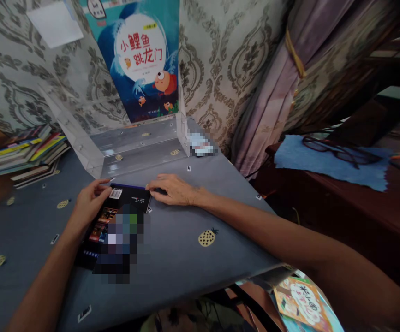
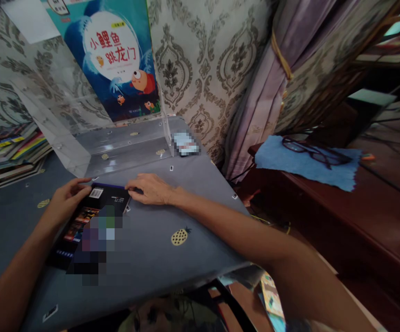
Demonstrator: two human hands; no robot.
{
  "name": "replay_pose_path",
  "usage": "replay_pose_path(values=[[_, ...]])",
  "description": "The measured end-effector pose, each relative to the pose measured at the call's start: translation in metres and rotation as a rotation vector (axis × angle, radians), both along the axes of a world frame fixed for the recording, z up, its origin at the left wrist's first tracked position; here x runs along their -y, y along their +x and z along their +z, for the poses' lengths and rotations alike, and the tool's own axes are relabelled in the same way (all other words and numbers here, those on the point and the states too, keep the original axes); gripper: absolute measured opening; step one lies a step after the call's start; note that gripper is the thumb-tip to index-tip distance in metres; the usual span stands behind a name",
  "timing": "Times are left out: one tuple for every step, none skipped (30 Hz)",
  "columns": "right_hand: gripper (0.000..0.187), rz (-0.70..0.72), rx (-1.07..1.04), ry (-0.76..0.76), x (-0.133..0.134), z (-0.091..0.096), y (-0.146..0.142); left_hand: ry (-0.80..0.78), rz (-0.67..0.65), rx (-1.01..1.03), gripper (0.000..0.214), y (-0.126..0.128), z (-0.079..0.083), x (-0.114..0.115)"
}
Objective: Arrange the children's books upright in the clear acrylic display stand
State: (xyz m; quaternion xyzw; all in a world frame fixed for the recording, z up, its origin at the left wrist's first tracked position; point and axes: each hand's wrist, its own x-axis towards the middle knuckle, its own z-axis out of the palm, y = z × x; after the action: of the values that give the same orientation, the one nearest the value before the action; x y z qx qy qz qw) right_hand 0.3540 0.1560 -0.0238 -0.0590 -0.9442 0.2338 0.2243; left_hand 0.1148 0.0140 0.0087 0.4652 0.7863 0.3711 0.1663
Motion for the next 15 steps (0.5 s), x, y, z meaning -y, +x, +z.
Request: replay_pose_path(values=[[0.023, 0.007, -0.001, -0.003, 0.001, 0.000, 0.000, 0.029, 0.028, 0.106, 0.059, 0.000, -0.001, -0.001], [0.023, 0.017, -0.001, -0.007, 0.001, 0.000, 0.000, 0.055, 0.053, 0.193, 0.058, 0.001, -0.001, -0.001], [0.022, 0.027, 0.000, -0.015, 0.002, 0.001, 0.000, 0.077, 0.072, 0.260, 0.056, 0.002, -0.001, -0.002], [0.022, 0.033, -0.001, -0.029, 0.002, 0.002, 0.000, 0.095, 0.083, 0.305, 0.053, 0.004, -0.001, -0.002], [0.023, 0.036, -0.004, -0.048, 0.002, 0.002, 0.000, 0.111, 0.088, 0.334, 0.051, 0.006, -0.001, -0.003], [0.023, 0.037, -0.009, -0.074, 0.003, 0.003, 0.000, 0.122, 0.088, 0.350, 0.049, 0.008, -0.001, -0.004], [0.023, 0.035, -0.015, -0.105, 0.003, 0.004, 0.000, 0.129, 0.083, 0.359, 0.048, 0.009, 0.000, -0.005], [0.023, 0.035, -0.022, -0.139, 0.003, 0.005, 0.000, 0.130, 0.075, 0.363, 0.048, 0.009, 0.000, -0.007], [0.022, 0.033, -0.031, -0.177, 0.002, 0.006, 0.000, 0.125, 0.063, 0.363, 0.049, 0.009, 0.000, -0.009], [0.022, 0.031, -0.038, -0.222, 0.002, 0.006, -0.001, 0.118, 0.048, 0.356, 0.049, 0.009, 0.000, -0.012], [0.021, 0.029, -0.045, -0.275, 0.002, 0.006, -0.001, 0.110, 0.030, 0.345, 0.050, 0.008, 0.000, -0.015], [0.020, 0.026, -0.049, -0.335, 0.001, 0.006, -0.002, 0.105, 0.009, 0.332, 0.050, 0.007, -0.001, -0.018], [0.020, 0.023, -0.052, -0.402, 0.001, 0.006, -0.003, 0.103, -0.013, 0.317, 0.049, 0.007, -0.001, -0.021], [0.020, 0.025, -0.051, -0.473, 0.000, 0.005, -0.004, 0.102, -0.037, 0.301, 0.048, 0.006, -0.002, -0.023], [0.020, 0.031, -0.050, -0.545, 0.000, 0.005, -0.005, 0.103, -0.061, 0.282, 0.047, 0.006, -0.003, -0.026]])
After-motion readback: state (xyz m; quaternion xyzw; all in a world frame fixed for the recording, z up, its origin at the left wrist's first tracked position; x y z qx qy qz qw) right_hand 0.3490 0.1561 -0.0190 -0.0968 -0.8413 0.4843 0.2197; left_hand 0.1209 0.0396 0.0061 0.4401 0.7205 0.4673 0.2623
